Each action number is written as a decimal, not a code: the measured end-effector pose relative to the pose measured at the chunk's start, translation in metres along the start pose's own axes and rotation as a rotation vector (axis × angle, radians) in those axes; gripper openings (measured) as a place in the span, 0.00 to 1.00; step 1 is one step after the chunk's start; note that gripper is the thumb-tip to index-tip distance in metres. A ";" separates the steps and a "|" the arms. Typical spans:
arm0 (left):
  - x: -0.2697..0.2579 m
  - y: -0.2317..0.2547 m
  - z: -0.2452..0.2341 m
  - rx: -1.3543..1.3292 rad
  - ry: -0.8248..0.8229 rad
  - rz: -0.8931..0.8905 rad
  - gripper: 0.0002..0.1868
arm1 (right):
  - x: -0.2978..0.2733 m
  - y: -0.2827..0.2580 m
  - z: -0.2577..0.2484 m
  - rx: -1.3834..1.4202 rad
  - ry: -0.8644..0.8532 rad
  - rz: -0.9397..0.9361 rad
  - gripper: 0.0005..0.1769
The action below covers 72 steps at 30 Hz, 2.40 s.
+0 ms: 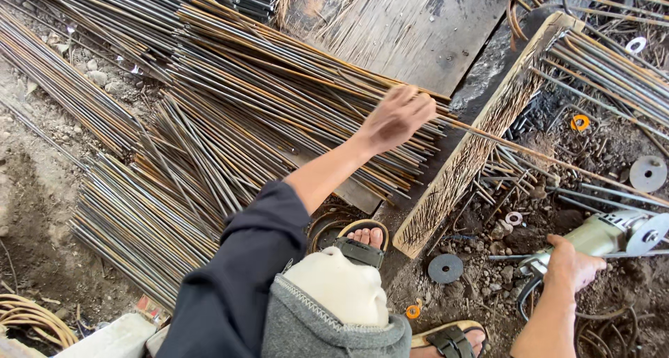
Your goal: The person uses an angle grinder to cut a bundle of metal rods resting on a wooden plank. They repeatedly align the rods, cut them to length while sparks fly, and then move the cut pieces aside.
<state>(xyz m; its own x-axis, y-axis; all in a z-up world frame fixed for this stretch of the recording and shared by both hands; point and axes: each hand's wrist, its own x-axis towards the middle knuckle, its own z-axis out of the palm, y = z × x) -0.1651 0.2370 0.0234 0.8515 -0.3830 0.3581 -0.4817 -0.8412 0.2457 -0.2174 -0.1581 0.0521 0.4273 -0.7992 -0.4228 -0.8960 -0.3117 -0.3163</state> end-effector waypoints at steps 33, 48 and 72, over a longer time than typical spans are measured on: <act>0.085 0.069 0.061 0.082 -0.158 0.172 0.09 | -0.002 0.000 -0.011 0.004 -0.036 -0.037 0.43; 0.080 0.086 0.100 1.212 -0.247 0.615 0.42 | 0.006 0.004 -0.008 0.025 -0.025 -0.051 0.41; 0.081 0.096 0.072 0.116 -0.144 -0.027 0.19 | 0.040 0.029 0.005 -0.168 0.054 -0.038 0.50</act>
<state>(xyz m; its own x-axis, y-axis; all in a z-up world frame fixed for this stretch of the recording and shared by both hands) -0.1276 0.0980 0.0112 0.8887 -0.4033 0.2181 -0.4381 -0.8873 0.1445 -0.2256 -0.1969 0.0218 0.4582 -0.8101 -0.3657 -0.8888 -0.4202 -0.1826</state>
